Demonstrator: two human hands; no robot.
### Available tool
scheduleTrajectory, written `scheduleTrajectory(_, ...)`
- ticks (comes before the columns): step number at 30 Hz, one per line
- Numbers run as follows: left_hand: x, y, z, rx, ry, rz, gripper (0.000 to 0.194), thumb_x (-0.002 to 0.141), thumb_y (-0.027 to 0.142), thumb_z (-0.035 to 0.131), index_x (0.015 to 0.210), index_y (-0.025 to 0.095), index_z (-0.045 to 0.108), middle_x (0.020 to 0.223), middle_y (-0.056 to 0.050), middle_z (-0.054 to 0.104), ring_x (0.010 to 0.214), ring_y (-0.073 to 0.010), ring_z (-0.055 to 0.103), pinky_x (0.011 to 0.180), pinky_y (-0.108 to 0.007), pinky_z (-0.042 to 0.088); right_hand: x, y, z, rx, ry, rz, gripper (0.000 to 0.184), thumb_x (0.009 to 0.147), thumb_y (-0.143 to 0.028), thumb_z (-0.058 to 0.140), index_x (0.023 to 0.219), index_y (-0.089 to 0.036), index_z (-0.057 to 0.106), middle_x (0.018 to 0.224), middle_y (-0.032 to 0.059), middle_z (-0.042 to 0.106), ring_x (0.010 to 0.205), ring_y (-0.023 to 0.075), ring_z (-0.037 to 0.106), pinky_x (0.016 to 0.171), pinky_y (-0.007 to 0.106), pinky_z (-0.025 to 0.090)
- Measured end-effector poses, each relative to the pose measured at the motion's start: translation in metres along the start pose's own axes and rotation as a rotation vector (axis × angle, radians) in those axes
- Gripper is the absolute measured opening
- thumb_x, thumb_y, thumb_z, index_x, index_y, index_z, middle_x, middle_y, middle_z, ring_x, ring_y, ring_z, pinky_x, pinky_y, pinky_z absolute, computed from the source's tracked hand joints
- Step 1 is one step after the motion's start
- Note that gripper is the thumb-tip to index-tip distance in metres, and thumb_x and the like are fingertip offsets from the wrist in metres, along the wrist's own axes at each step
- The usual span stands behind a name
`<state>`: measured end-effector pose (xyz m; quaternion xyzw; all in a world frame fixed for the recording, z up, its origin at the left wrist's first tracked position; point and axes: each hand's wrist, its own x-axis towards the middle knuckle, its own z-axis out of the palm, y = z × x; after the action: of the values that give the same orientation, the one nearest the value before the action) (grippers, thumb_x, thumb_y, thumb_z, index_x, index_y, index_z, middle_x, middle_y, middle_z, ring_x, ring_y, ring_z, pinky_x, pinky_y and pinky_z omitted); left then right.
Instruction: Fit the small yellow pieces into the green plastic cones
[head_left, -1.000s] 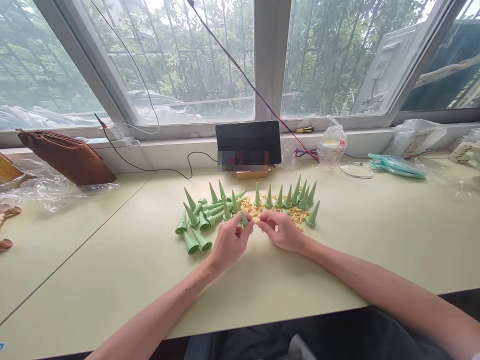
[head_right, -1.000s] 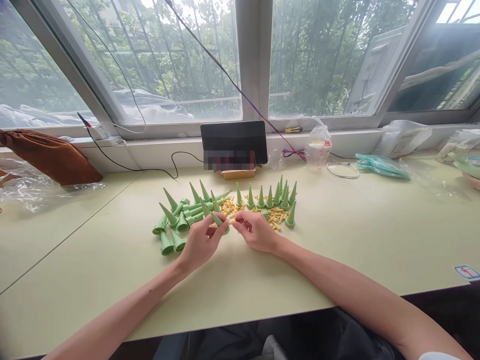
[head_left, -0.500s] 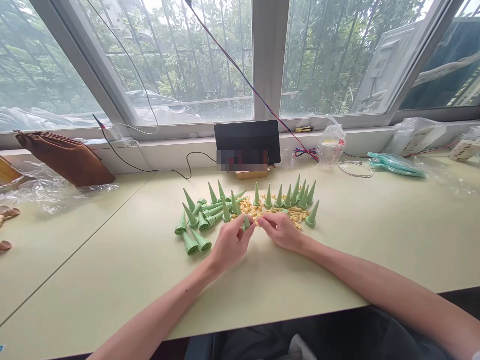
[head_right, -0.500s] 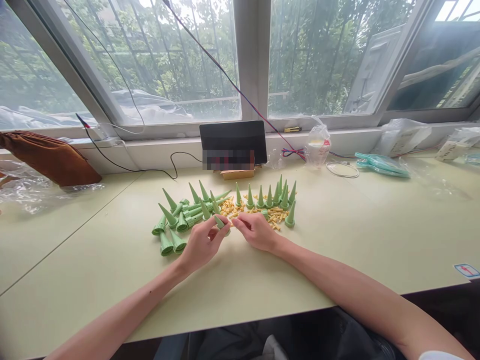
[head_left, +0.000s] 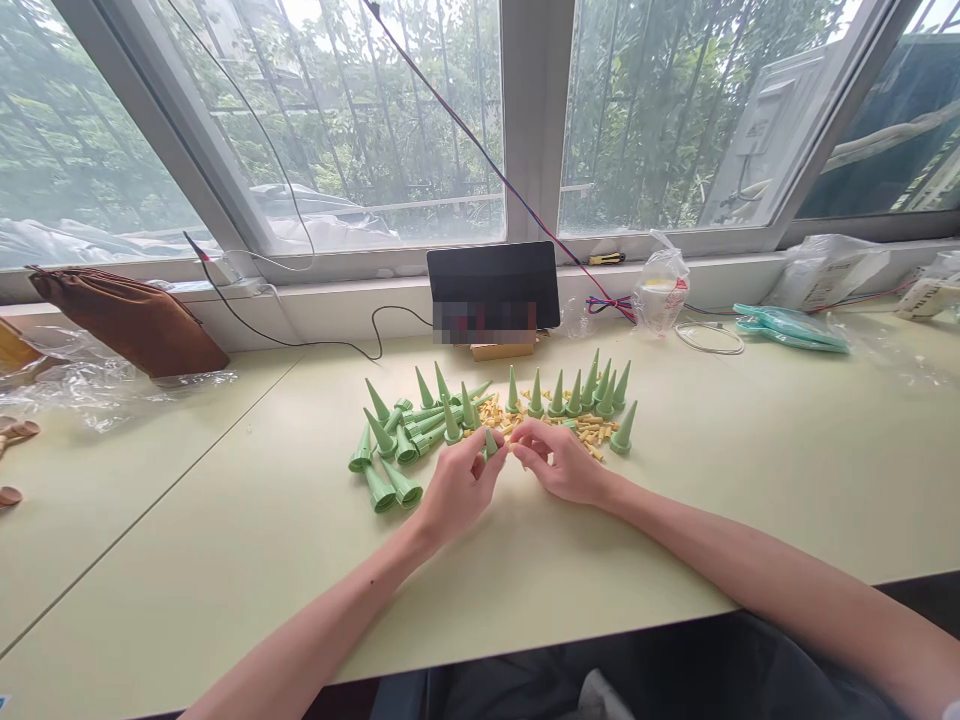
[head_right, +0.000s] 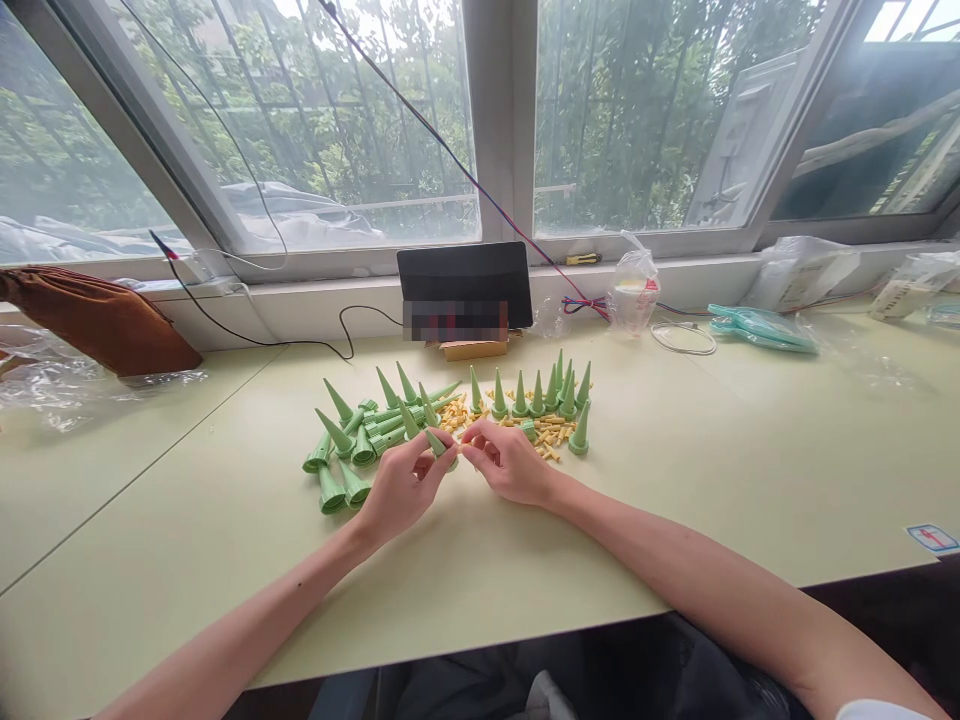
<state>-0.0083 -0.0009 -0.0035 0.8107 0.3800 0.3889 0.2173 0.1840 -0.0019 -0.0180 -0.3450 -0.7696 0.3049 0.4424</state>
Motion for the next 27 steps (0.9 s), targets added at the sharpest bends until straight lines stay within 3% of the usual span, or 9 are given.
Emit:
scheduleTrajectory(6,-0.001,-0.001,0.001,0.007,-0.007,0.014,0.013,0.095,0.03,0.051,0.087,0.019,0.053,0.054,0.009,0.033,0.044,-0.0065,0.026,0.045,-0.02,0.025,0.002,0.0,0.0,-0.031,0.003,0.016,0.022,0.098,-0.036,0.045,0.086,-0.019,0.053,0.065,-0.0022,0.052,0.054,0.0106,0.043,0.052,0.024,0.036)
scheduleTrajectory(10,-0.002,-0.001,0.002,0.04,-0.013,0.035,0.014,0.095,0.031,0.051,0.086,0.019,0.054,0.053,0.009,0.032,0.045,-0.007,0.027,0.047,-0.02,0.027,0.003,0.002,0.001,-0.091,0.033,0.017,0.035,0.099,-0.038,0.043,0.07,-0.019,0.047,0.059,-0.0044,0.041,0.052,0.0094,0.033,0.051,0.024,0.029)
scheduleTrajectory(14,-0.002,-0.002,0.003,0.043,-0.018,0.041,0.015,0.095,0.031,0.051,0.087,0.019,0.054,0.053,0.009,0.033,0.045,-0.0072,0.028,0.047,-0.02,0.028,0.003,0.004,0.001,-0.097,0.026,0.015,0.042,0.1,-0.039,0.039,0.064,-0.018,0.043,0.055,-0.0047,0.039,0.051,0.0091,0.034,0.052,0.024,0.029)
scheduleTrajectory(17,0.0,-0.002,0.001,0.03,0.002,0.019,0.014,0.094,0.031,0.051,0.087,0.019,0.054,0.053,0.009,0.033,0.045,-0.0072,0.027,0.047,-0.02,0.027,0.002,0.002,0.0,-0.086,0.024,0.028,0.035,0.099,-0.039,0.042,0.073,-0.018,0.051,0.06,-0.0033,0.048,0.051,0.009,0.039,0.051,0.023,0.034)
scheduleTrajectory(21,0.003,-0.001,-0.003,-0.019,0.043,-0.043,0.012,0.094,0.03,0.051,0.087,0.02,0.054,0.052,0.009,0.033,0.043,-0.0069,0.028,0.045,-0.02,0.026,0.002,-0.004,-0.001,-0.066,0.066,0.027,0.021,0.096,-0.038,0.05,0.1,-0.018,0.056,0.085,0.0028,0.063,0.05,0.0075,0.047,0.049,0.022,0.041)
scheduleTrajectory(24,0.004,-0.001,-0.003,-0.042,0.05,-0.056,0.011,0.093,0.03,0.052,0.088,0.02,0.054,0.054,0.008,0.035,0.042,-0.0065,0.03,0.045,-0.02,0.025,0.002,-0.007,-0.001,-0.059,0.082,-0.004,0.019,0.095,-0.035,0.05,0.106,-0.019,0.055,0.101,0.0068,0.063,0.053,0.0071,0.051,0.051,0.022,0.047)
scheduleTrajectory(27,0.003,-0.001,-0.002,-0.025,0.037,-0.039,0.012,0.093,0.029,0.052,0.087,0.02,0.054,0.052,0.009,0.033,0.043,-0.0067,0.028,0.045,-0.02,0.025,0.003,-0.008,-0.001,-0.056,0.085,-0.033,0.017,0.096,-0.033,0.05,0.105,-0.02,0.056,0.104,0.007,0.062,0.056,0.0077,0.054,0.053,0.022,0.049)
